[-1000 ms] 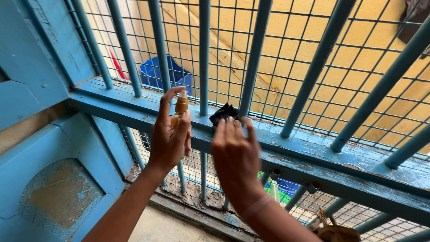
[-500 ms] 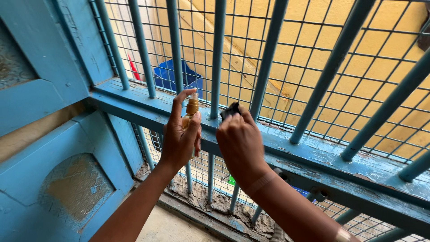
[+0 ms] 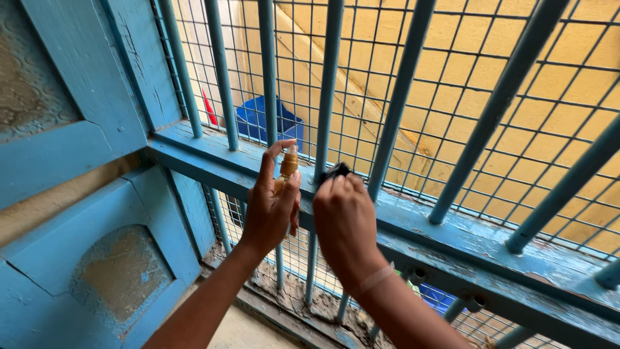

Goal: The person applies a liquid from a small spray bottle to a cloth and uses it to wipe a blue metal grate before moving to a lower area to work on a water pump and motor by hand.

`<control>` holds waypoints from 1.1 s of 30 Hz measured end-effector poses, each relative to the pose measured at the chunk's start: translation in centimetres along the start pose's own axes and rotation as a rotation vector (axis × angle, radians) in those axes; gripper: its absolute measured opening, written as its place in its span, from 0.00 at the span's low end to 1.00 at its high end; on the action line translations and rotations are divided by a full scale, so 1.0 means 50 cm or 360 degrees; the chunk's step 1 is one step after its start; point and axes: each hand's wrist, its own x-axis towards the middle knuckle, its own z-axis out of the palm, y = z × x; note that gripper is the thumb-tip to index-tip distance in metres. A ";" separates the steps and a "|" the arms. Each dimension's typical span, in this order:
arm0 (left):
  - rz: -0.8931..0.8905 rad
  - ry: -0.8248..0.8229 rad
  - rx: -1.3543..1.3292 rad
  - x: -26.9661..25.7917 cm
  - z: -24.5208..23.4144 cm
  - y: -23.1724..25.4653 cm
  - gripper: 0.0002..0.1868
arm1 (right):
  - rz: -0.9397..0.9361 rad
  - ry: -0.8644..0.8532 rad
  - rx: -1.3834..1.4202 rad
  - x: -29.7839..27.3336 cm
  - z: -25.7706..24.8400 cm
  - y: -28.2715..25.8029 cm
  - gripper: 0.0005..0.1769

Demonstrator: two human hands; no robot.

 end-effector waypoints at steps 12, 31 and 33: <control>0.0149 0.0149 0.0194 0.003 -0.006 -0.003 0.24 | -0.0087 0.0261 0.0489 -0.001 0.004 -0.049 0.12; 0.0110 0.0335 0.0205 -0.015 -0.096 -0.065 0.25 | -0.0250 0.0393 0.0001 0.069 0.061 -0.107 0.14; 0.0026 0.0316 0.0115 -0.012 -0.092 -0.060 0.25 | -0.0134 0.0833 -0.0228 0.064 0.047 -0.093 0.12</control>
